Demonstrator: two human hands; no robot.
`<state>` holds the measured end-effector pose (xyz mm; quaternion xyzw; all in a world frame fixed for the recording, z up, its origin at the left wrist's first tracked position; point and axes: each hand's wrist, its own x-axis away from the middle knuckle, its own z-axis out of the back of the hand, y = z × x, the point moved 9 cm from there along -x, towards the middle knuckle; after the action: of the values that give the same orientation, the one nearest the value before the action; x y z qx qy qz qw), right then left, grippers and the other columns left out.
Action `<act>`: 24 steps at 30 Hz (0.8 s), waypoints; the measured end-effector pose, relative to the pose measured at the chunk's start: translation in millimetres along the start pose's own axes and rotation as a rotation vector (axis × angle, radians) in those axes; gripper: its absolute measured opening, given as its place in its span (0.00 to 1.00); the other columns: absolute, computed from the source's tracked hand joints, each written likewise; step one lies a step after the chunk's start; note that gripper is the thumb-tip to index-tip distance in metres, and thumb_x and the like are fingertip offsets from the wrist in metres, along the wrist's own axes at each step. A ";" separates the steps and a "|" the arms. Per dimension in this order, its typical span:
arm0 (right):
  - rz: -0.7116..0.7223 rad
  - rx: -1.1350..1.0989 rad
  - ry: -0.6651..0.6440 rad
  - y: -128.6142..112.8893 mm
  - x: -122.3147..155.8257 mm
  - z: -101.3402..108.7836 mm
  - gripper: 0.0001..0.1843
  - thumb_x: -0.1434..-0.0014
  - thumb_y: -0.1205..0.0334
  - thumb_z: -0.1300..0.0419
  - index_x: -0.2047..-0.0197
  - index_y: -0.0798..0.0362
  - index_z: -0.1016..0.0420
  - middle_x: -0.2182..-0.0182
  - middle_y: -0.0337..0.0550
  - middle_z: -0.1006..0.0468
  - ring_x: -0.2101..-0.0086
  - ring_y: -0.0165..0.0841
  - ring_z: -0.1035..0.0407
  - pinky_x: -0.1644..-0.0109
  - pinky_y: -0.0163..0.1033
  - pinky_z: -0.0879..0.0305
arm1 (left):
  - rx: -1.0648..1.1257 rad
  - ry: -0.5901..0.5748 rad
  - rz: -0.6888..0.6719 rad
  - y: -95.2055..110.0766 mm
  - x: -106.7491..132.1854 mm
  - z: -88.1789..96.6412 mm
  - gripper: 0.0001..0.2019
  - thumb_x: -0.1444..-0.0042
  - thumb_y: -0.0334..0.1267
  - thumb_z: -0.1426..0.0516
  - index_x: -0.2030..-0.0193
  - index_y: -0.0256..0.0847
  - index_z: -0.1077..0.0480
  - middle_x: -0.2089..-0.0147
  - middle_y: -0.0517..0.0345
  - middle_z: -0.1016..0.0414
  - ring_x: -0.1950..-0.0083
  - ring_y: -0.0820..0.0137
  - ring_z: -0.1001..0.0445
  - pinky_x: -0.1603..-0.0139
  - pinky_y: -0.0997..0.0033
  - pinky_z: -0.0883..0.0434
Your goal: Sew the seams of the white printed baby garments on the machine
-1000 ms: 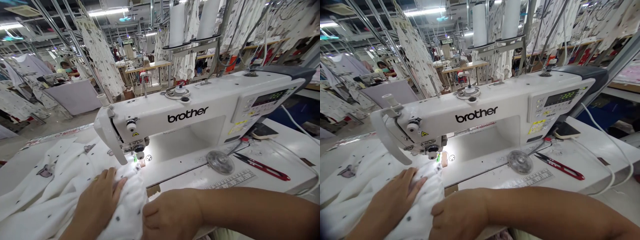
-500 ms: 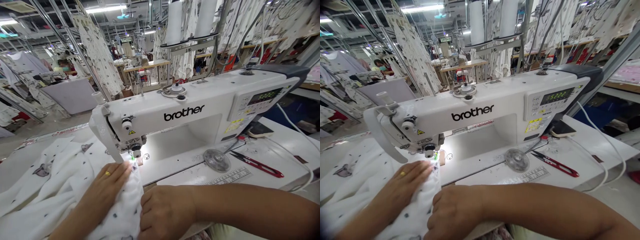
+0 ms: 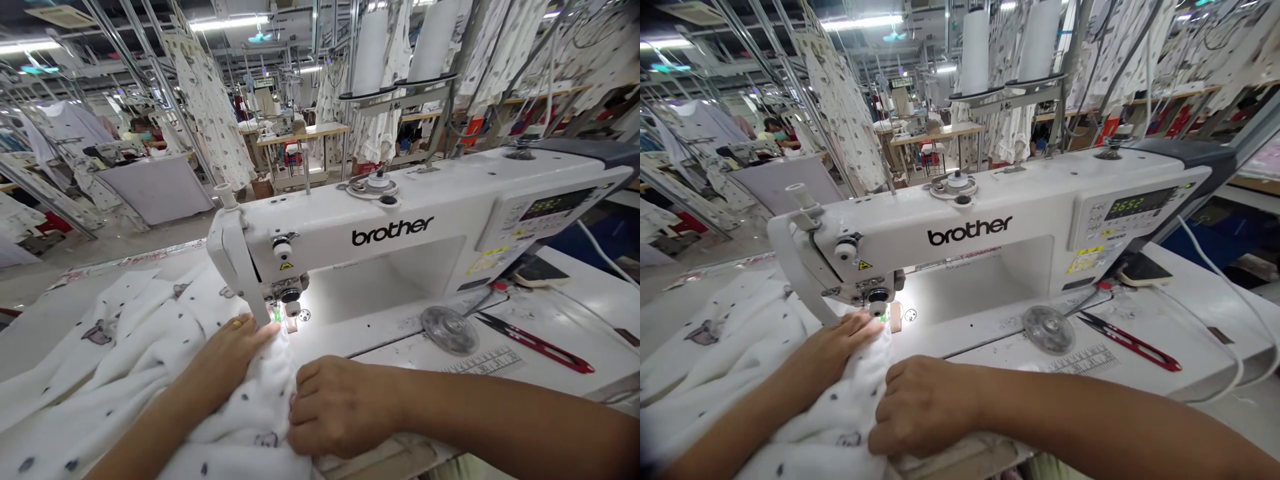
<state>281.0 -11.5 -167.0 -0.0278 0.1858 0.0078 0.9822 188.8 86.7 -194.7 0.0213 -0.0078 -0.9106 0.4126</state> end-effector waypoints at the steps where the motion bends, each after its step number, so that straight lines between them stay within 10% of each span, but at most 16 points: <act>1: -0.011 0.006 0.002 3.0 0.3 0.5 0.06 0.41 0.69 0.39 0.70 0.53 0.30 0.75 0.34 0.27 0.71 0.29 0.34 0.59 0.38 0.40 | 0.001 -0.016 0.003 -2.7 -2.2 -0.1 0.27 0.43 0.19 0.53 0.43 0.50 0.32 0.46 0.53 0.27 0.43 0.61 0.30 0.50 0.62 0.28; 10: -0.045 0.072 0.027 15.7 2.9 4.5 0.09 0.37 0.70 0.45 0.70 0.54 0.30 0.73 0.35 0.26 0.69 0.28 0.33 0.57 0.37 0.40 | 0.018 0.028 -0.010 -4.1 0.5 18.8 0.20 0.37 0.27 0.55 0.46 0.50 0.30 0.53 0.54 0.26 0.50 0.62 0.28 0.50 0.60 0.30; 15: 0.063 0.235 0.137 2.2 3.5 14.4 0.12 0.35 0.70 0.45 0.70 0.54 0.29 0.74 0.38 0.28 0.70 0.29 0.32 0.55 0.37 0.38 | -0.031 0.106 0.382 -18.0 31.3 17.5 0.12 0.34 0.43 0.53 0.53 0.43 0.33 0.55 0.50 0.25 0.58 0.58 0.24 0.59 0.57 0.29; 20: 0.078 0.309 0.264 -1.6 7.2 25.1 0.11 0.33 0.66 0.46 0.67 0.55 0.27 0.71 0.40 0.25 0.68 0.29 0.32 0.56 0.36 0.38 | 0.083 -0.009 0.431 -26.6 37.8 -0.6 0.11 0.32 0.36 0.58 0.56 0.44 0.35 0.58 0.54 0.24 0.62 0.64 0.23 0.64 0.65 0.30; 24: -0.009 0.174 0.093 9.5 4.7 12.0 0.12 0.33 0.68 0.46 0.70 0.53 0.31 0.73 0.35 0.27 0.70 0.27 0.33 0.58 0.35 0.39 | -0.087 0.033 0.399 -31.4 30.7 13.8 0.13 0.35 0.33 0.57 0.58 0.43 0.31 0.59 0.52 0.24 0.62 0.61 0.23 0.65 0.63 0.29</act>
<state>289.5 -1.2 -158.1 0.0567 0.2309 -0.0139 0.9712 144.3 84.3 -182.9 0.0165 0.0341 -0.8098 0.5854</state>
